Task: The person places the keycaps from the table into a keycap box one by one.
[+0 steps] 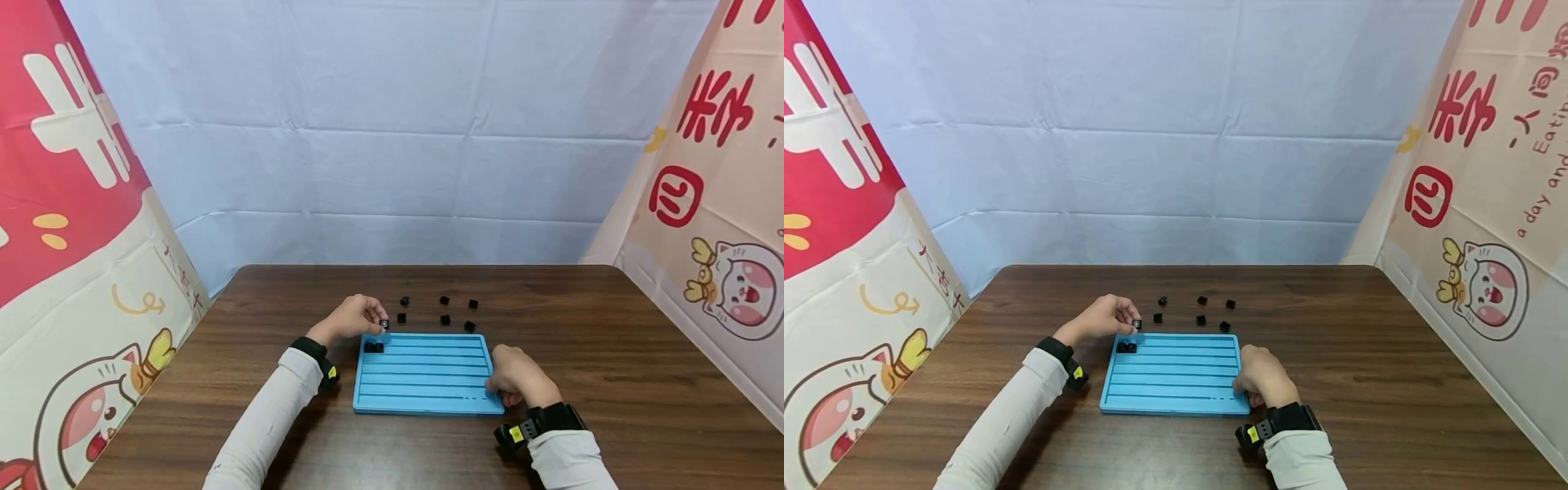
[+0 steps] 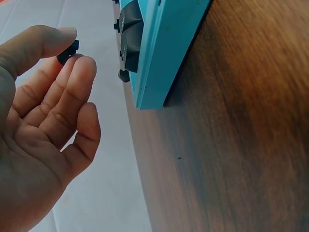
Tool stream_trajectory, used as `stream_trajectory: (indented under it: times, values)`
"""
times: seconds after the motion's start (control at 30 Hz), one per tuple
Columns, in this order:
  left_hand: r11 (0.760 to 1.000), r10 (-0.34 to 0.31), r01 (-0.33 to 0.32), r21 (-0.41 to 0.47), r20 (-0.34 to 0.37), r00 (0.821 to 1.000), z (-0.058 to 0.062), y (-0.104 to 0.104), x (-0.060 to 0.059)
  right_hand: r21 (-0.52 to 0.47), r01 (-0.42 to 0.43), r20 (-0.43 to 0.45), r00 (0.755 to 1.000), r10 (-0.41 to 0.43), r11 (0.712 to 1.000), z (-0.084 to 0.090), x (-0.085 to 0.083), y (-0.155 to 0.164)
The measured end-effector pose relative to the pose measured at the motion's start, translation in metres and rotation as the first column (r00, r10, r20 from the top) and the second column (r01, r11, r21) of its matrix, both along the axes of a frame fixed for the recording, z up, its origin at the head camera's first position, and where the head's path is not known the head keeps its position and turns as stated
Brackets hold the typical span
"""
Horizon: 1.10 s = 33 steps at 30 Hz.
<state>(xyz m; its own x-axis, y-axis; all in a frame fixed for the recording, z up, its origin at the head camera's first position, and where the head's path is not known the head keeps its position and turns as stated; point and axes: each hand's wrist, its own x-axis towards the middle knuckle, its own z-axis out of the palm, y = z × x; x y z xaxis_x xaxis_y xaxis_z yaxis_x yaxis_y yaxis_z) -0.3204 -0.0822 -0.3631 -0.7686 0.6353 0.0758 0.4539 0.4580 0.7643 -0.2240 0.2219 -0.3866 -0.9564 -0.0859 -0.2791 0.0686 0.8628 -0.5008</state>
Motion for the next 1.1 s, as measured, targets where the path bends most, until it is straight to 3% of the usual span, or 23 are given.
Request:
stream_trajectory:
  times: [0.03, 0.27, 0.37, 0.77, 1.1]
  values:
    - [1.000, -0.008, 0.008, 0.003, -0.002, 1.000, 0.003, 0.000, 0.002, 0.002, -0.001, 0.002, 1.000, 0.001, 1.000, 0.000, 0.000, 0.000]
    - [0.999, 0.016, -0.018, -0.032, -0.058, 0.998, -0.022, -0.001, -0.014, -0.005, -0.003, -0.003, 1.000, 0.003, 1.000, -0.001, 0.000, 0.000]
    - [0.999, 0.005, -0.007, -0.039, -0.064, 0.998, -0.026, -0.001, -0.018, -0.003, -0.004, -0.008, 1.000, 0.004, 1.000, -0.001, 0.000, 0.000]
    - [0.978, -0.087, 0.057, -0.201, -0.145, 0.986, -0.031, 0.004, -0.016, -0.006, -0.003, -0.008, 1.000, 0.003, 1.000, -0.002, -0.002, 0.000]
    - [0.951, -0.108, 0.060, -0.305, -0.146, 0.983, -0.028, 0.013, -0.008, -0.015, -0.038, -0.032, 0.999, 0.038, 0.999, -0.001, 0.001, 0.002]
